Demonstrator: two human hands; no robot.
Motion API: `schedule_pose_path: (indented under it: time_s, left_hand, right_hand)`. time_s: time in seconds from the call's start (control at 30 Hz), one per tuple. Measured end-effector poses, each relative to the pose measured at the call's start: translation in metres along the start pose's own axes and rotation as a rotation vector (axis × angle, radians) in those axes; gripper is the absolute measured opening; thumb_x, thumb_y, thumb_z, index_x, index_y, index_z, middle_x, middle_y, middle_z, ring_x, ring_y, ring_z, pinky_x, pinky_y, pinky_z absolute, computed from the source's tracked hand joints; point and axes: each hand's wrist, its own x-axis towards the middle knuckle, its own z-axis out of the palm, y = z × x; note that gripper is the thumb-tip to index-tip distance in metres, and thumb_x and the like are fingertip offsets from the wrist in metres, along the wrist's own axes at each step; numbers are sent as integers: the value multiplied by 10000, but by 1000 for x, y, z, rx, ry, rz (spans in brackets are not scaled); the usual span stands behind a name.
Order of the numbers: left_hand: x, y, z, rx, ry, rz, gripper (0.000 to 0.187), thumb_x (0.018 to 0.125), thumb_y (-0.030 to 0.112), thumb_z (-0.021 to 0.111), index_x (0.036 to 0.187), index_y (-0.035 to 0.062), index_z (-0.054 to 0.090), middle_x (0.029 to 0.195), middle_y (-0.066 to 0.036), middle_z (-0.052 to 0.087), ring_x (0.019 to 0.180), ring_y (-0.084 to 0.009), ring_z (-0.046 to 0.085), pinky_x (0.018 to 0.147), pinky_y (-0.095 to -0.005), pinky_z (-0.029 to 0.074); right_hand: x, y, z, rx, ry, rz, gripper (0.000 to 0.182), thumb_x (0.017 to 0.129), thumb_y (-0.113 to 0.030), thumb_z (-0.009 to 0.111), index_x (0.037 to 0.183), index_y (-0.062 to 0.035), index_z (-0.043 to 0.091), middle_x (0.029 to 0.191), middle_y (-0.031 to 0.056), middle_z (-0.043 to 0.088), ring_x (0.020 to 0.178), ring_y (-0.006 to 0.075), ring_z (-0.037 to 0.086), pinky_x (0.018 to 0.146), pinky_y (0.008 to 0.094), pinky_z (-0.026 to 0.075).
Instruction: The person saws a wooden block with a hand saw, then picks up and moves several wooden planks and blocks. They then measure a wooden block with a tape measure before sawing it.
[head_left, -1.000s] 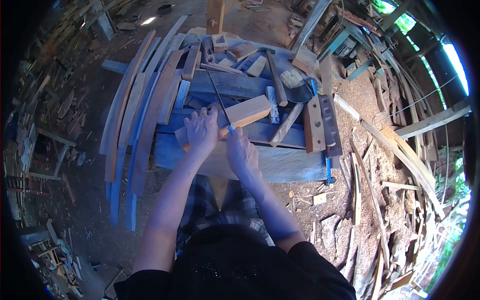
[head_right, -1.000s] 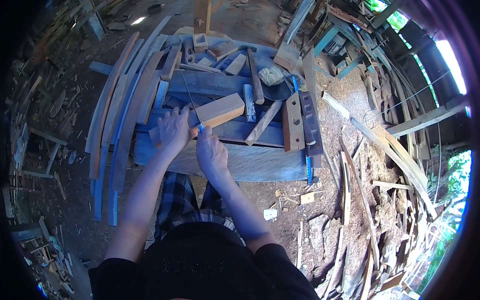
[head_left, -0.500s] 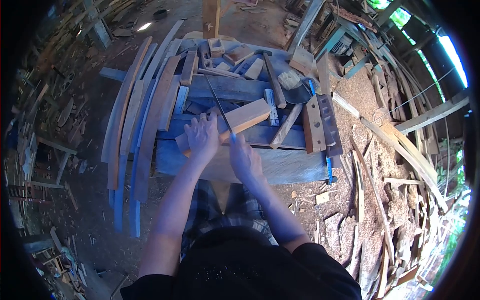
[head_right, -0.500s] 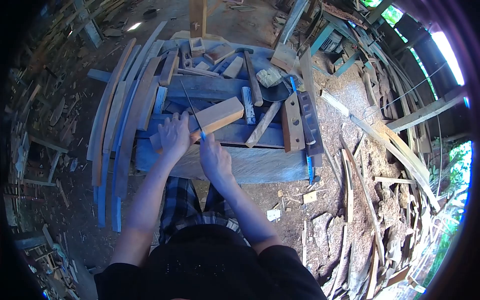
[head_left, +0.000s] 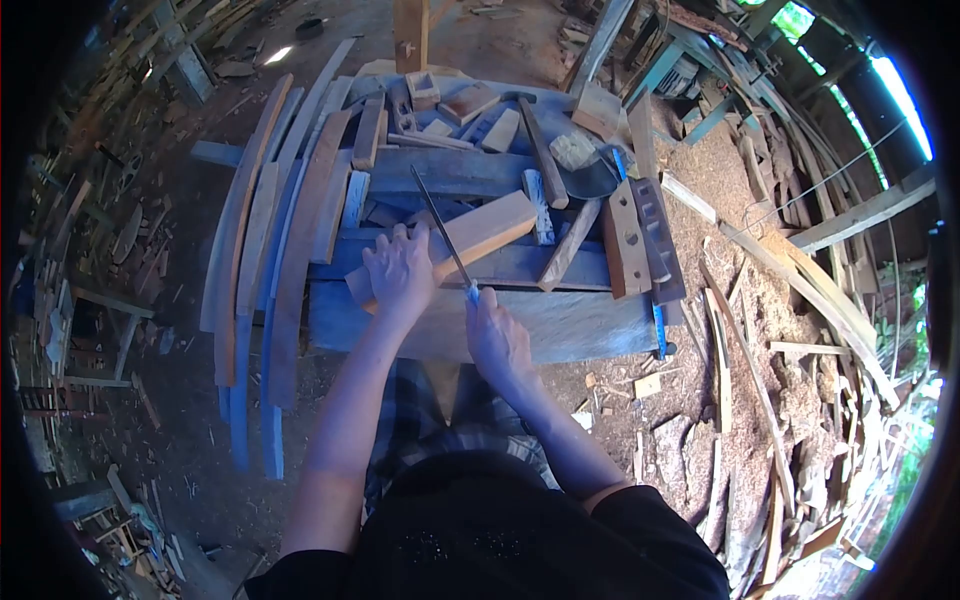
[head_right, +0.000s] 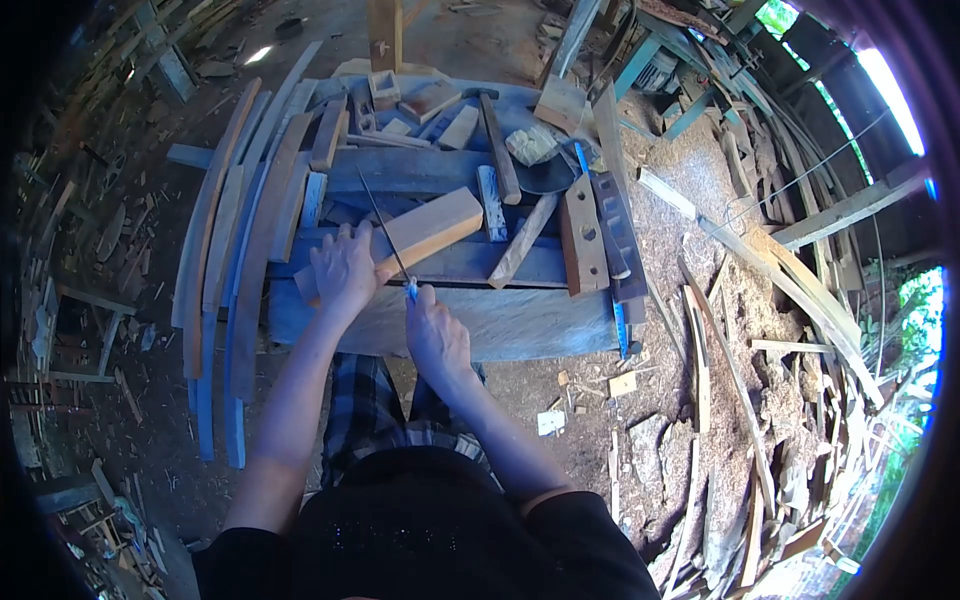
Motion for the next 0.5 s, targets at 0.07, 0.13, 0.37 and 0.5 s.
schedule_pose_path:
  time_s: [0.07,0.13,0.37,0.5]
  left_hand:
    - [-1,1,-5,-31,0,16,665,639,251,869,1208,111,554,1152,-123,609,1112,-325,574,904,-519,431]
    - [-3,3,-6,-32,-18,18,672,647,252,867,1221,108,549,1165,-123,605,1119,-323,572,907,-519,430]
    - [-1,7,-9,8,-56,-26,688,654,258,866,1236,93,539,1194,-138,594,1135,-332,563,915,-514,426]
    - [2,4,-5,-9,-41,3,696,658,266,865,1245,98,532,1205,-141,587,1143,-338,557,922,-515,422]
  right_hand:
    - [11,-1,4,46,3,-11,185,994,-208,454,950,-29,434,702,211,649,650,403,668,548,482,547]
    - [35,-12,5,24,7,-20,176,995,-202,444,951,-33,425,701,225,645,659,420,662,559,511,537]
    - [1,-6,-1,-54,-13,12,162,973,-179,501,936,-33,440,696,180,645,647,334,696,527,391,574]
    - [15,-11,5,-85,58,-2,197,992,-230,490,936,-48,443,687,173,641,633,321,694,513,380,571]
